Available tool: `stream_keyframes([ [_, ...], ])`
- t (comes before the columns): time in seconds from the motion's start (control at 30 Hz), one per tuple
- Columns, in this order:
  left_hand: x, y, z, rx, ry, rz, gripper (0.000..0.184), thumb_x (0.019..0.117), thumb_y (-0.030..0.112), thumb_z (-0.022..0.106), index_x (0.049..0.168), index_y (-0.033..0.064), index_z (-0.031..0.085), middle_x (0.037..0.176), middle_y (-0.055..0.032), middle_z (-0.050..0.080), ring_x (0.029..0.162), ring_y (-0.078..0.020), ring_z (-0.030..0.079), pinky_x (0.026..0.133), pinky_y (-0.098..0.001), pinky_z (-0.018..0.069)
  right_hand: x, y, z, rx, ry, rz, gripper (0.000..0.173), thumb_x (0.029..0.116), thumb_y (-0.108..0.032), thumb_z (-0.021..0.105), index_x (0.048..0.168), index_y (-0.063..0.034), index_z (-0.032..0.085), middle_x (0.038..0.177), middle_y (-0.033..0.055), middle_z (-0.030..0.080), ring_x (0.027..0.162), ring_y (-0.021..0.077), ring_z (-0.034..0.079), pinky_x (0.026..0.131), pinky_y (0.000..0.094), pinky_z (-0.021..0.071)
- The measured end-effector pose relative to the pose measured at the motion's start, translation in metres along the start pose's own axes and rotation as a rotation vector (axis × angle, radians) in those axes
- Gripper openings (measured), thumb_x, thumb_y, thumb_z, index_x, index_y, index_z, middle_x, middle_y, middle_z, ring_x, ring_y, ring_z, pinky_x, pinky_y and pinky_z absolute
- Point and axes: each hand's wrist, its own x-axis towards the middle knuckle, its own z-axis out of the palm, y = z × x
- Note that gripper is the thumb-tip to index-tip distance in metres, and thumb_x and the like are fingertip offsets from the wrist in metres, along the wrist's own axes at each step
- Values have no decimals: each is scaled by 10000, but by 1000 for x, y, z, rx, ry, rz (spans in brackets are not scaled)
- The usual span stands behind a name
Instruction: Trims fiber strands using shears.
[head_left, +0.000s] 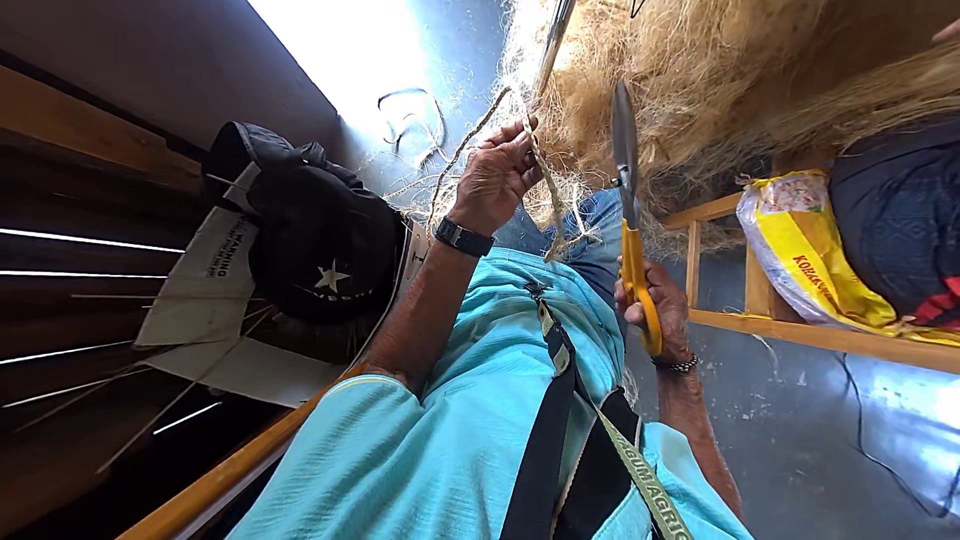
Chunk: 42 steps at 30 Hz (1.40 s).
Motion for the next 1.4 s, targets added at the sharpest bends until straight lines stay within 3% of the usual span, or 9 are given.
stream_keyframes([
  [0.17,-3,-3,12,-44,3,-44,163,1048,32,422,1094,70,574,881,-54,643,768,-150,656,739,-324,592,21,-2,11,-147,86,-4,942,747,-692,765,1349,-1,547,977,7,731,875,113,713,788,327,617],
  [0.3,-9,-10,27,-108,-7,-85,155,1059,44,407,1065,61,560,885,-72,641,774,-159,664,746,-317,598,43,-4,26,-160,115,-97,793,876,-577,730,1415,-38,512,1036,10,729,846,73,699,741,271,610],
  [0.4,-14,-16,31,-142,-3,-104,167,1068,58,387,1039,58,552,866,-82,636,754,-169,665,747,-325,600,59,-12,38,-41,150,-163,653,873,-360,796,1368,-24,534,983,-7,706,786,44,681,698,225,605],
  [0.57,-13,-23,26,-164,78,-94,178,1074,56,369,1045,60,545,855,-81,635,750,-172,670,756,-330,606,68,-24,50,221,197,-91,570,797,24,748,1327,18,538,906,45,703,690,153,709,611,342,650],
  [0.87,-13,-35,10,-52,-124,-98,201,1076,88,373,1062,66,573,952,-87,657,869,-195,685,838,-376,600,60,-33,48,156,187,-112,522,857,-14,719,1341,-8,525,834,37,684,573,121,648,496,287,594],
  [1.13,-26,-49,-4,694,-326,236,91,979,23,582,952,-2,666,750,-24,681,615,-91,640,571,-261,563,56,-42,47,142,116,-115,547,882,-31,685,1396,-58,498,837,55,668,548,116,625,478,264,579],
  [1.27,-22,-49,-32,1327,-258,294,152,924,92,605,992,38,730,877,-62,717,794,-125,677,755,-350,558,57,-48,48,128,133,-98,537,872,-39,682,1379,-56,505,802,49,685,527,118,628,454,270,568],
  [1.33,-23,-46,-40,1302,-210,214,242,949,78,588,1150,3,700,1053,-110,724,940,-159,705,869,-365,587,58,-49,47,122,132,-116,544,878,-38,691,1387,-50,499,823,53,679,539,123,637,458,277,580],
  [1.4,-28,-41,-38,1063,-79,168,229,983,101,603,1162,-20,680,979,-90,718,811,-140,692,749,-332,599,58,-48,46,120,119,-142,553,884,-17,695,1397,-40,491,856,57,686,561,121,648,471,273,590],
])
